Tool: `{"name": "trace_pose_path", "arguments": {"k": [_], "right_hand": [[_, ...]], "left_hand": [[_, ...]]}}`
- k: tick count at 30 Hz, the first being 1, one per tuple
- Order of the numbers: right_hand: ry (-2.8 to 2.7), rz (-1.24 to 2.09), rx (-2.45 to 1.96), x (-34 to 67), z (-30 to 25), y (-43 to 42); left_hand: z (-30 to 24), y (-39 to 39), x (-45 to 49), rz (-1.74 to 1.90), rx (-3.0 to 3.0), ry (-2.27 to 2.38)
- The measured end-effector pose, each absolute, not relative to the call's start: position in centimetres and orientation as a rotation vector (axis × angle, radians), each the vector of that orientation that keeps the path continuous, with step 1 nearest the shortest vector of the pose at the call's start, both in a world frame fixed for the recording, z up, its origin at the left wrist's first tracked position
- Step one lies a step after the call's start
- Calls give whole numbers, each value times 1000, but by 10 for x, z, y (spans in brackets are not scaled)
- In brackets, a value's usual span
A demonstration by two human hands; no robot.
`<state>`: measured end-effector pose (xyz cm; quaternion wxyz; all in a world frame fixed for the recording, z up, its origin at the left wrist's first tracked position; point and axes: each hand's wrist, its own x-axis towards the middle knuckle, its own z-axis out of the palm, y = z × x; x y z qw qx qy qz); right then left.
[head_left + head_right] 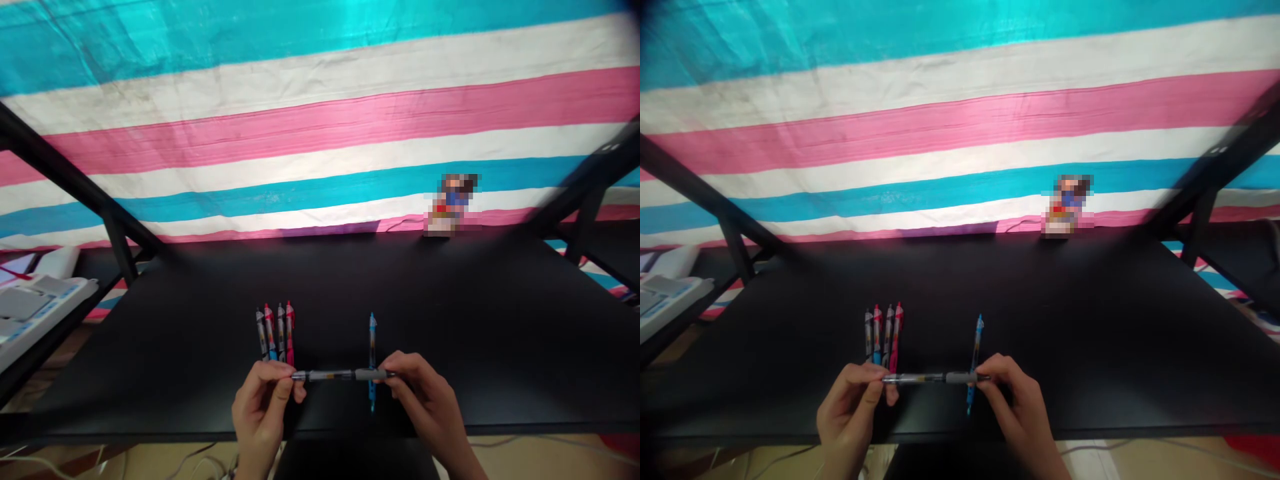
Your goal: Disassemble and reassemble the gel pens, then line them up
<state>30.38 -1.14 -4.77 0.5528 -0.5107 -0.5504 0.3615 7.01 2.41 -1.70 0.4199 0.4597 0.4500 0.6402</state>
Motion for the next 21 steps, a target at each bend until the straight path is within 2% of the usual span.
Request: {"name": "trace_pose_path", "arguments": {"k": [21], "right_hand": [[-1442, 840, -1169, 302, -38, -6]], "left_hand": [[-18, 21, 73, 1656, 1199, 1145]]}}
